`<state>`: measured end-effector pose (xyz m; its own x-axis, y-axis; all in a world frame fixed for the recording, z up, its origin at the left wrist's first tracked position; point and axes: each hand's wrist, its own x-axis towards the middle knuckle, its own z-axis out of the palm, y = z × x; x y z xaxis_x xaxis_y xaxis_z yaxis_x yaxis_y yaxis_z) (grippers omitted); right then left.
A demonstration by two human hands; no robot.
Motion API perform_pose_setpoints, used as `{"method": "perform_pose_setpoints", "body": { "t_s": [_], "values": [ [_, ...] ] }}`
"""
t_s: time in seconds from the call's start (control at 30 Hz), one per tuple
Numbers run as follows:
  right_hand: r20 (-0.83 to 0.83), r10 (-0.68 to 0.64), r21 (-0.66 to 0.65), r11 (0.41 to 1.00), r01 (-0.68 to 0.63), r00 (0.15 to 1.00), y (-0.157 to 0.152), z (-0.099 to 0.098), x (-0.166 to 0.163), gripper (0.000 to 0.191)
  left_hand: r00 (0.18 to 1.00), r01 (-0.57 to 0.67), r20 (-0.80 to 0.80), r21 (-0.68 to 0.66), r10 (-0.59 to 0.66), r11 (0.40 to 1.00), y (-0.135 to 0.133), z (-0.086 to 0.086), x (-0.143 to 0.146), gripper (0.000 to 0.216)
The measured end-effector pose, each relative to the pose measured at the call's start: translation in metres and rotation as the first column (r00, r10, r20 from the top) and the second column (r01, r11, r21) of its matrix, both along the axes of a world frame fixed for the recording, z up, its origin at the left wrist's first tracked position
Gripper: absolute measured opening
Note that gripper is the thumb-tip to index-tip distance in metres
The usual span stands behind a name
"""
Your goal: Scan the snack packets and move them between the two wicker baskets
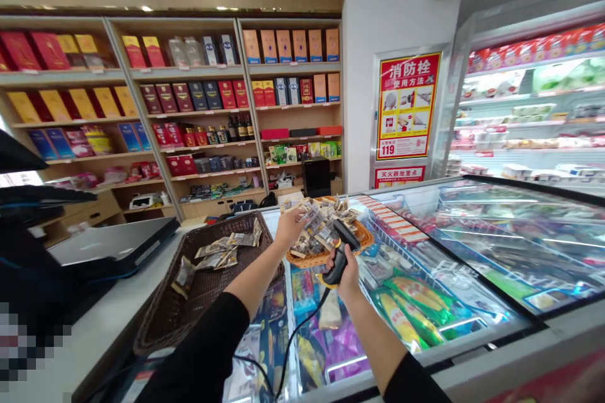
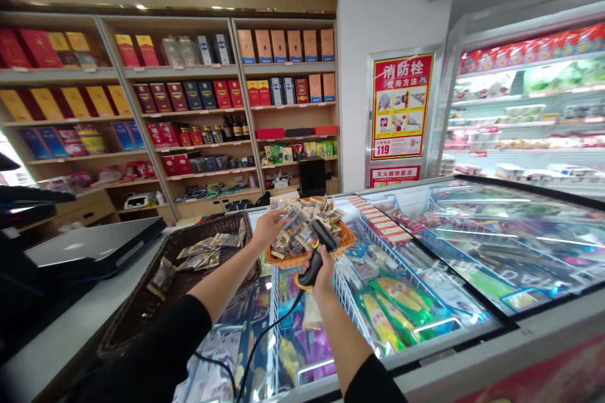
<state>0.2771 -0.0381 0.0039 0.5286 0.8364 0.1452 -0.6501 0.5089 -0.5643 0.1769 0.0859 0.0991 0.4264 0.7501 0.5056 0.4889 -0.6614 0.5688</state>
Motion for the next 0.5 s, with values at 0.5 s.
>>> {"method": "perform_pose_setpoints", "body": {
  "t_s": [0.5],
  "values": [
    [-0.016, -0.133, -0.017, 0.991, 0.133, 0.991, 0.019, 0.004, 0.012, 0.043, 0.979, -0.059, -0.179, 0.185, 0.092, 0.981, 0.027, -0.004, 0.065, 0.029]
  ]
}}
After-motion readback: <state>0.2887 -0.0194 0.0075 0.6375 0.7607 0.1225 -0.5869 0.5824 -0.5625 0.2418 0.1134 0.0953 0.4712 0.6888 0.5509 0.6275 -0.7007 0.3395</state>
